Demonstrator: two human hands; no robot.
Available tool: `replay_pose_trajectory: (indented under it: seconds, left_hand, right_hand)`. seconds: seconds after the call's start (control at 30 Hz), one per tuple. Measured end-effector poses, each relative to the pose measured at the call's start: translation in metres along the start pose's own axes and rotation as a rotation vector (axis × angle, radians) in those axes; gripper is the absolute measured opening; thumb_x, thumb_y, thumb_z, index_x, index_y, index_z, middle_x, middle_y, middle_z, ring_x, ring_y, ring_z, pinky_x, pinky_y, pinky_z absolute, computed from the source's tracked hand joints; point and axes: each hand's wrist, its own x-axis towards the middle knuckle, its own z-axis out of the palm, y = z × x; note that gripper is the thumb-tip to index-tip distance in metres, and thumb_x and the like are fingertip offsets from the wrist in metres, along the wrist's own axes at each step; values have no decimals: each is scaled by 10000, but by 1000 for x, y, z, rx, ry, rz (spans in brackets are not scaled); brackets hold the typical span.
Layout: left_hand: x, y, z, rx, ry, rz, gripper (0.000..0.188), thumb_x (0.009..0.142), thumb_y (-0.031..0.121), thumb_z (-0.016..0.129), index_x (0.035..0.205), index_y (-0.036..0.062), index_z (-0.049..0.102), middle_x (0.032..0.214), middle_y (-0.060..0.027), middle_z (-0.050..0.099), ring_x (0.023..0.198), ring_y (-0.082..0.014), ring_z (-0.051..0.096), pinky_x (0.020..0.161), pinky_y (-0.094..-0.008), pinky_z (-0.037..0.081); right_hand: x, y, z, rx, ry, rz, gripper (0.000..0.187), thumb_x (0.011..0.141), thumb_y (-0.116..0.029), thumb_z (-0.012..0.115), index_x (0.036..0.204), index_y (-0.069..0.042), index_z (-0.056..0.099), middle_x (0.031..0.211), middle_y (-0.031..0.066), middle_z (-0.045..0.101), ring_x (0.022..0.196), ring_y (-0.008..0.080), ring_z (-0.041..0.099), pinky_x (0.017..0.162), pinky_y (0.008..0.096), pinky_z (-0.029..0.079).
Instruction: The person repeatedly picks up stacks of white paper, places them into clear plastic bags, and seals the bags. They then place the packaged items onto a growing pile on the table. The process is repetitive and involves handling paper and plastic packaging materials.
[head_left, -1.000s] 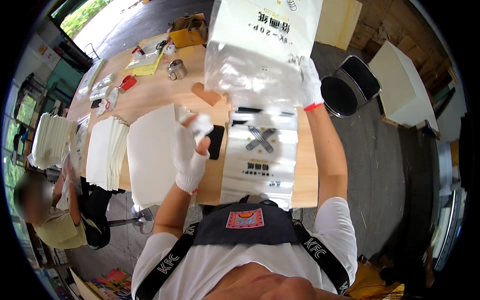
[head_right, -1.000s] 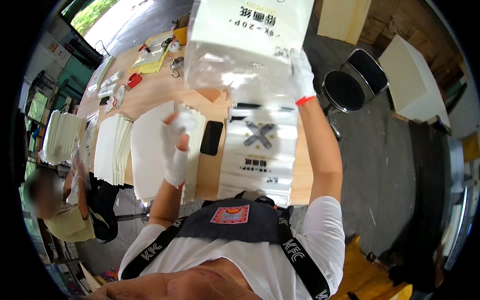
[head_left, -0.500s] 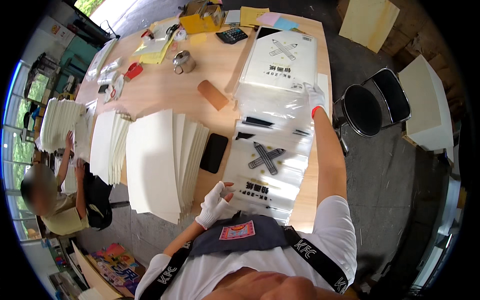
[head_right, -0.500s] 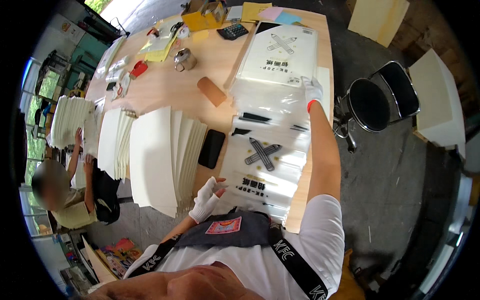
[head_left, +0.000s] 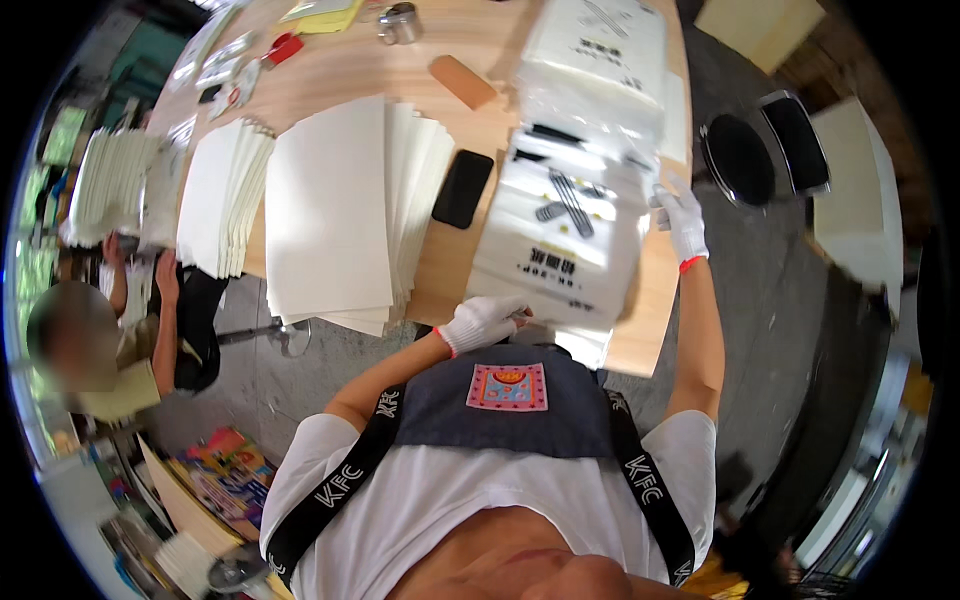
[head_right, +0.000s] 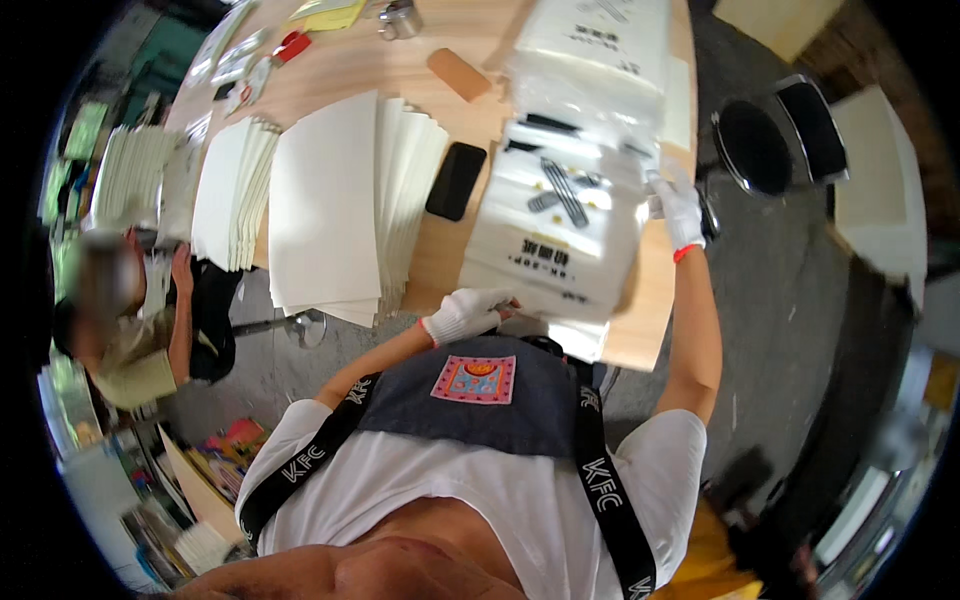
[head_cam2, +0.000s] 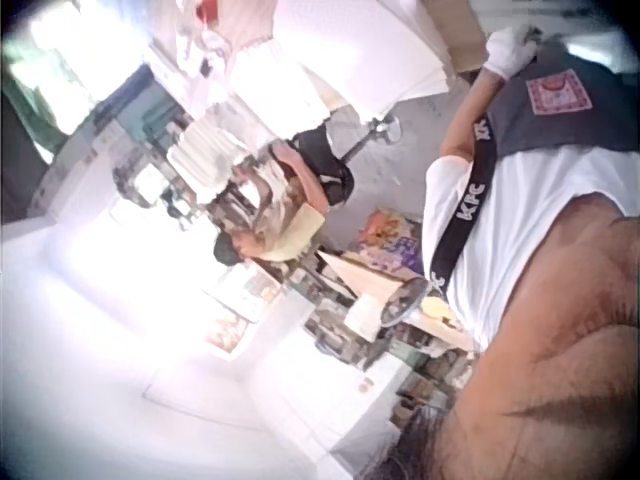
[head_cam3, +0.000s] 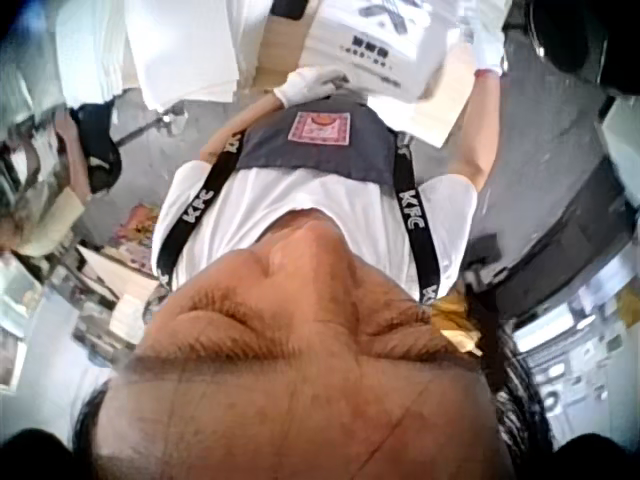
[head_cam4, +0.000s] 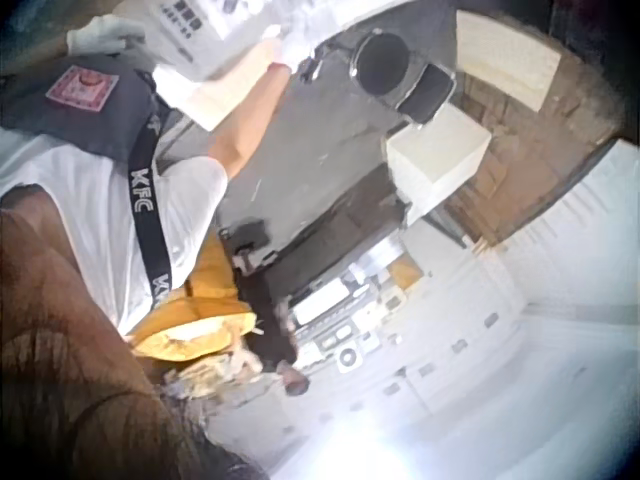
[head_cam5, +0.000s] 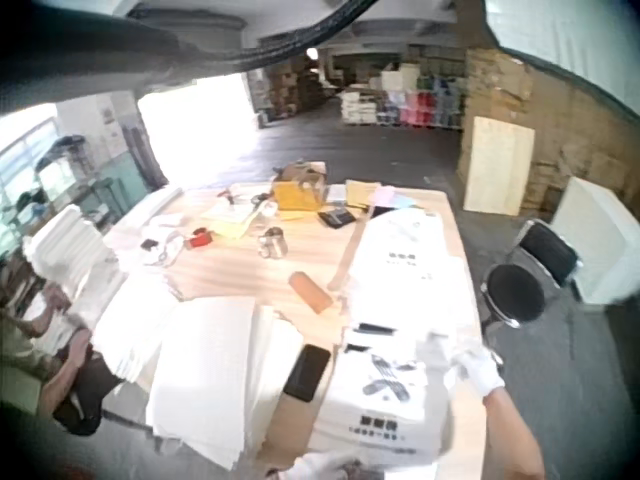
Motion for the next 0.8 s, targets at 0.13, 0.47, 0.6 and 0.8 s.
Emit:
replay_pose_trajectory:
  seconds: [0.13,0.47,0.6,0.8]
  left_hand:
    - [9,-32,39,284,25,327,250,883,181,590,1119,141,660,889,-96,697,787,-244,683,685,-370,542]
    - [43,-36,88,330,52,324,195,769,271,685,896,124,672,930,-135,682,824,-322,664,734,-458,519]
    - [45,-24,78,348,7,272,213,842,322,603,911,158,720,953,-132,698,889,-306,659,784,-414,507]
    - [57,-25,53,128,-30,141,253,872,352,587,977,150,697,1037,-79,710,963,-265,647,859,-349,475]
  right_hand:
    - [-131,30,13,136,-8,82,425,930,-220,620,1330,-89,555,831,37,671,609,63,564,546,210,486]
    - [-394,95,132,542,284,294,359,955,-169,618,1294,-65,558,838,44,666,564,67,541,502,204,446]
    - [-429,100,167,658,270,339,370,956,-172,624,1298,-58,536,806,37,643,516,54,490,461,196,395]
    - [-385,80,169,595,67,164,371,973,-259,601,1292,-78,545,828,8,650,589,52,552,498,181,420]
